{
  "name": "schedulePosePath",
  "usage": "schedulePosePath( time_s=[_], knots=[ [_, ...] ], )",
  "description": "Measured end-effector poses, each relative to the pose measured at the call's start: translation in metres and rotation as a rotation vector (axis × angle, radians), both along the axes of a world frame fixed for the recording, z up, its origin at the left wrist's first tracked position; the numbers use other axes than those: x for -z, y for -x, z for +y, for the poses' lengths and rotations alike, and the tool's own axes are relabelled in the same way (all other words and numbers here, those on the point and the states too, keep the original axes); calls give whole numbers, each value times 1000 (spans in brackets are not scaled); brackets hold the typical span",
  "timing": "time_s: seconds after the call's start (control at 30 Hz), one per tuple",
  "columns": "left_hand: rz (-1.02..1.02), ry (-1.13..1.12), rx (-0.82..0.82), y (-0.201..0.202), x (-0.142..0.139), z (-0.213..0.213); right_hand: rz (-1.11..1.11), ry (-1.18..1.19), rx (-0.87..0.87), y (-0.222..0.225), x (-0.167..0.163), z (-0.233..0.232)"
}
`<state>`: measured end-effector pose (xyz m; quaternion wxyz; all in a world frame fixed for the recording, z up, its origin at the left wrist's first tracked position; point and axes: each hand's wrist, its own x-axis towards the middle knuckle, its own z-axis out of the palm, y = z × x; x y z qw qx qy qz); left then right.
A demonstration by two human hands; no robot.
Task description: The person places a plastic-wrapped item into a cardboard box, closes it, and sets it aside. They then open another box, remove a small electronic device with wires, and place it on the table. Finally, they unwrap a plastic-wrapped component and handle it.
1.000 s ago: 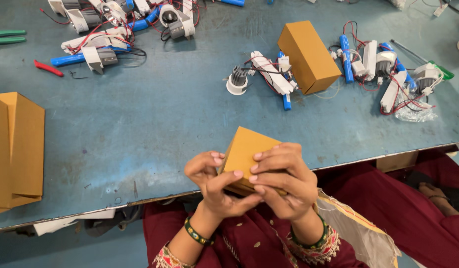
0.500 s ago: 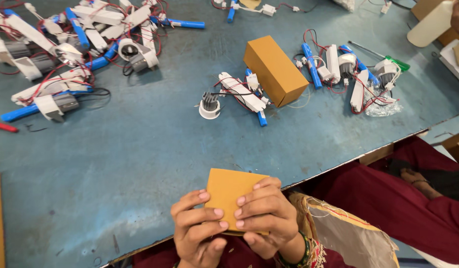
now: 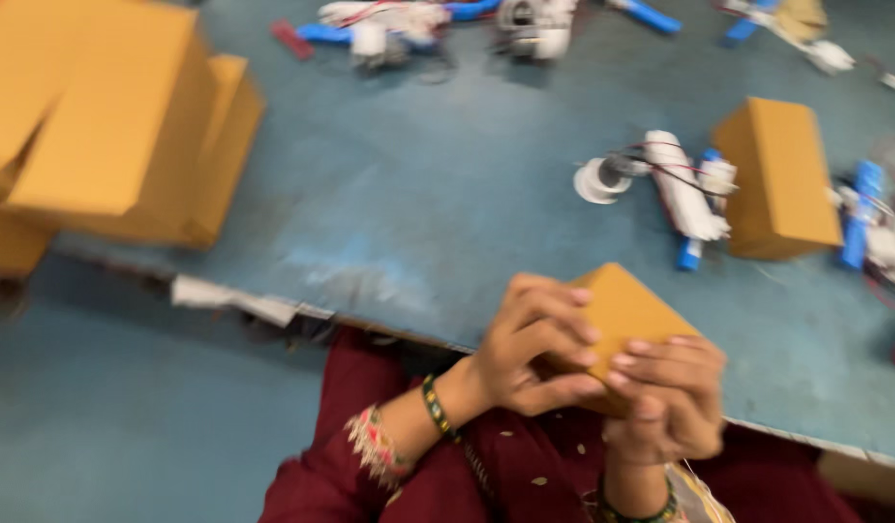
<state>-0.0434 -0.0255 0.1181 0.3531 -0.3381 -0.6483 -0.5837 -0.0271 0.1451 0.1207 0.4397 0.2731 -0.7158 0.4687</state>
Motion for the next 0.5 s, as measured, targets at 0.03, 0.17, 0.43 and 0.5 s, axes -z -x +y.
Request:
schedulePosePath(
  time_s=[0.03, 0.17, 0.43, 0.5],
  knots=[
    [-10, 56, 46, -3, -11, -8, 3, 0, -10, -2, -3, 0],
    [12, 523, 35, -25, -60, -49, 53, -108, -58, -20, -19, -9],
    [-137, 367, -194, -58, -32, -108, 343, -6, -186, -10, -19, -33],
    [-415, -240, -128, -61, 9, -120, 250, 140, -191, -6, -6, -29]
  ],
)
